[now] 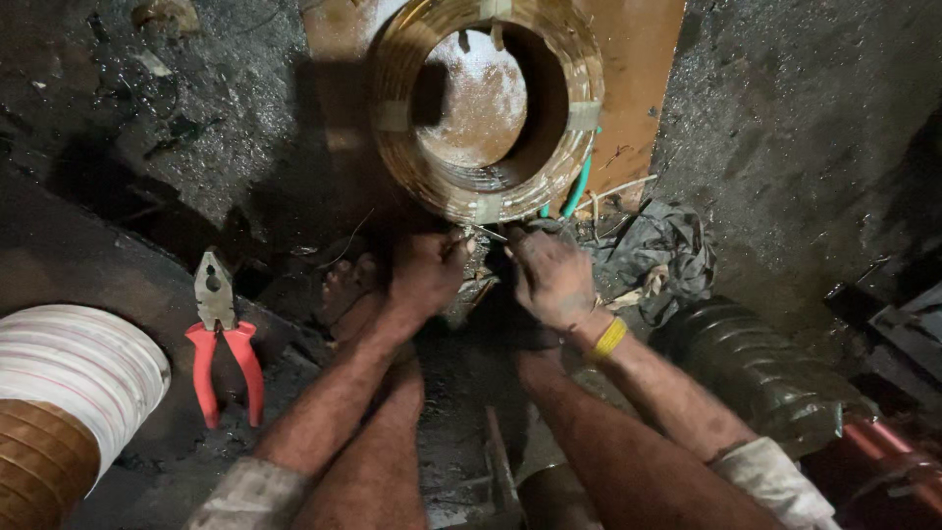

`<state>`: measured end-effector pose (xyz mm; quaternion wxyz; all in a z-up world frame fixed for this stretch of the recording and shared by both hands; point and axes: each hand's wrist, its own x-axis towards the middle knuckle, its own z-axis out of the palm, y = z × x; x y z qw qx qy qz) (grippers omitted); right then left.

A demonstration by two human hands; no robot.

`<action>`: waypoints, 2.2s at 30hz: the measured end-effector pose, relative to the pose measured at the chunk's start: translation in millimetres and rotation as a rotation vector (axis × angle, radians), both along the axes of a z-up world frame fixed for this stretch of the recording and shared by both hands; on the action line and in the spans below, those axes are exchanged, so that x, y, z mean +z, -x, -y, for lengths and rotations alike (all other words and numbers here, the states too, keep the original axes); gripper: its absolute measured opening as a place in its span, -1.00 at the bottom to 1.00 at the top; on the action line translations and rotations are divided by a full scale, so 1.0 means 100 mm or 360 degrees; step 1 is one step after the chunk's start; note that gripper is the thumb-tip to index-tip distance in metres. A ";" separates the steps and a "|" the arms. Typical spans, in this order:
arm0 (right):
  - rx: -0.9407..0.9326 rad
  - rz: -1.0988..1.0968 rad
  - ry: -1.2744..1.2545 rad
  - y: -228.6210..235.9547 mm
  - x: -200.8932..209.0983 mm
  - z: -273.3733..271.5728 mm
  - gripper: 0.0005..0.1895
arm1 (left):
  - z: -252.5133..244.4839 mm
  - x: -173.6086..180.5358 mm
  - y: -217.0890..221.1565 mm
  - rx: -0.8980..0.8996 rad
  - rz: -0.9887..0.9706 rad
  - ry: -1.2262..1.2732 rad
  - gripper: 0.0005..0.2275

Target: The person works with copper wire coils, using pliers and cutters to trim and secure wires on a circular form.

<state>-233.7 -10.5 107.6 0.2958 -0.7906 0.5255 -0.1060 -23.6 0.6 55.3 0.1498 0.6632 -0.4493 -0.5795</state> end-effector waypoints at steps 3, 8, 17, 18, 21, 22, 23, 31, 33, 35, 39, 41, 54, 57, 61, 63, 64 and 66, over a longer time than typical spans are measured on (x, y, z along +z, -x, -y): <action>0.0176 0.0009 0.0051 0.04 0.05 0.07 -0.55 | -0.02 0.00 -0.08 0.0125 -0.0238 -0.0265 -0.69; 0.0203 -0.0162 -0.0082 0.09 0.05 0.22 -0.69 | -0.17 -0.26 -0.08 0.0411 -0.0735 -0.0266 -0.68; 0.0336 -0.0317 -0.0145 0.05 -0.05 0.30 -0.58 | -0.68 -0.99 -0.07 0.0567 -0.0854 -0.0086 -0.73; 0.0311 -0.0311 -0.0032 0.03 -0.01 0.09 -0.57 | -0.82 -0.95 -0.05 0.0557 -0.0834 -0.0127 -0.74; 0.0281 -0.0237 0.0225 -0.12 0.00 0.10 -0.62 | -0.46 -0.73 -0.07 0.0574 -0.0793 -0.0044 -0.74; 0.0279 -0.0183 0.0140 -0.08 -0.03 0.21 -0.68 | -0.35 -0.60 -0.07 0.0608 -0.0791 0.0002 -0.73; 0.0262 -0.0141 0.0001 -0.03 -0.03 0.16 -0.74 | -0.37 -0.44 -0.04 0.0636 -0.0795 -0.0009 -0.69; 0.0240 -0.0125 0.0072 0.01 -0.15 0.20 -0.73 | -0.23 -0.48 -0.05 0.0479 -0.0594 -0.0036 -0.74; 0.0228 -0.0177 0.0065 -0.01 -0.16 0.03 -0.72 | -0.52 -0.63 -0.07 0.0352 -0.0320 -0.0385 -0.72; 0.0266 -0.0247 0.0017 -0.08 -0.11 -0.03 -0.66 | -0.47 -0.74 -0.09 0.0216 -0.0165 -0.0532 -0.68; 0.0251 -0.0142 -0.0090 0.00 -0.13 0.07 -0.78 | -0.46 -0.60 -0.03 0.0730 -0.0987 -0.0250 -0.72; 0.0264 -0.0137 -0.0014 -0.11 -0.16 -0.03 -0.78 | -0.44 -0.63 -0.07 0.0840 -0.1220 -0.0555 -0.76; 0.0217 -0.0159 0.0113 0.00 -0.21 -0.07 -0.61 | -0.63 -0.83 -0.06 0.0510 -0.0815 -0.0146 -0.84; 0.0313 -0.0185 0.0238 -0.08 -0.25 -0.05 -0.56 | -0.53 -0.85 -0.07 0.0720 -0.0972 -0.0384 -0.86; 0.0138 -0.0143 -0.0048 -0.08 -0.23 -0.03 -0.75 | -0.59 -0.77 -0.16 0.0135 -0.0635 0.0249 -0.84; 0.0138 -0.0096 0.0040 -0.14 -0.18 -0.06 -0.70 | -0.60 -0.65 -0.25 -0.0031 -0.0487 0.0457 -0.83; 0.0208 -0.0091 0.0120 -0.15 -0.09 -0.08 -0.65 | -0.58 -0.55 -0.21 0.0195 -0.0550 0.0287 -0.80; 0.0176 -0.0080 0.0233 -0.09 -0.14 0.10 -0.68 | -0.28 -0.58 -0.09 0.0545 -0.0803 0.0050 -0.75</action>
